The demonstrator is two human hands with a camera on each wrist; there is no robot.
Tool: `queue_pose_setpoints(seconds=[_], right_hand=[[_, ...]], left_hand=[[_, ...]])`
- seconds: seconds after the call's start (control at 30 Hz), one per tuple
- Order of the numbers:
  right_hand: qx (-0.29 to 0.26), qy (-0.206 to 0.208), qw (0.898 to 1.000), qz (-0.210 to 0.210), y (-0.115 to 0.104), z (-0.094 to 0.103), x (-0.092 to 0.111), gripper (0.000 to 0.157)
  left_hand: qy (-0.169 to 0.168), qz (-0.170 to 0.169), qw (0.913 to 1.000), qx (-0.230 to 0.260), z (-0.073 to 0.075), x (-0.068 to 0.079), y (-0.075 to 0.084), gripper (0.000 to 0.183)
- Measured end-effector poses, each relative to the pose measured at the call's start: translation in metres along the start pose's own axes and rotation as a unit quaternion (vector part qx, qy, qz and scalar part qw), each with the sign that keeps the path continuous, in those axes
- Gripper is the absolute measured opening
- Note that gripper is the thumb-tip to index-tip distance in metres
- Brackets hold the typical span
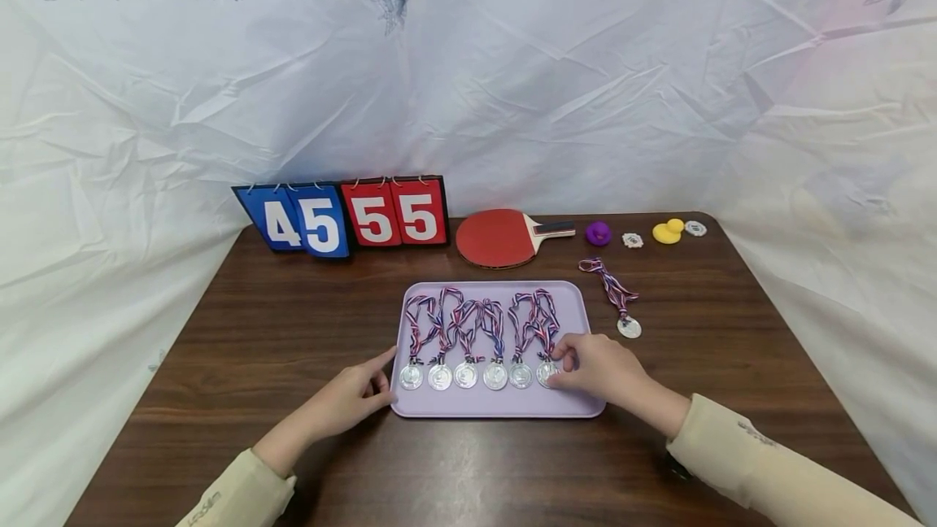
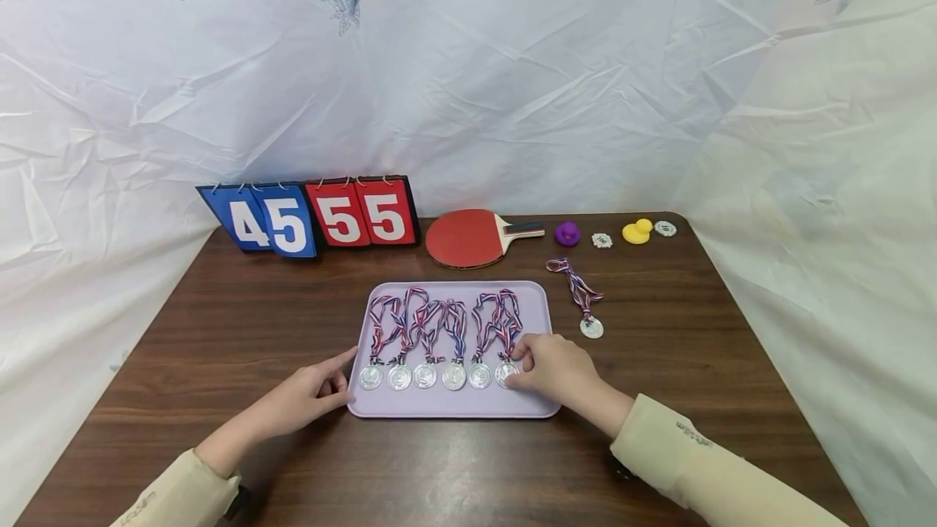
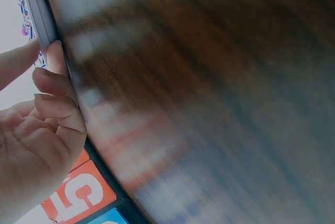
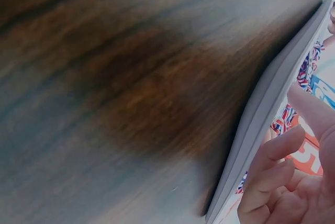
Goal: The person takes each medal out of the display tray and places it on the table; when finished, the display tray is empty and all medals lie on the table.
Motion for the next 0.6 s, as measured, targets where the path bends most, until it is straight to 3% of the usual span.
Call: queue_pose_setpoints(seconds=[0.3,0.6], right_hand=[[-0.007,-0.011,1.000,-0.001,-0.0010,0.0012,-0.0002,0.030],[-0.066,-0.017,0.995,0.070,-0.0067,0.0085,0.0027,0.013]], left_hand=[[-0.004,-0.001,1.0000,0.006,0.0004,-0.0007,0.0005,0.063],[-0.007,0.002,1.0000,0.004,0.0007,-0.0010,0.0000,0.063]])
Point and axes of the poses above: each hand's wrist, its own x-axis away from the middle knuckle, its own z-axis out of the back of the hand, y = z × x, the point moved 7 cm from there along -x, towards the middle knuckle
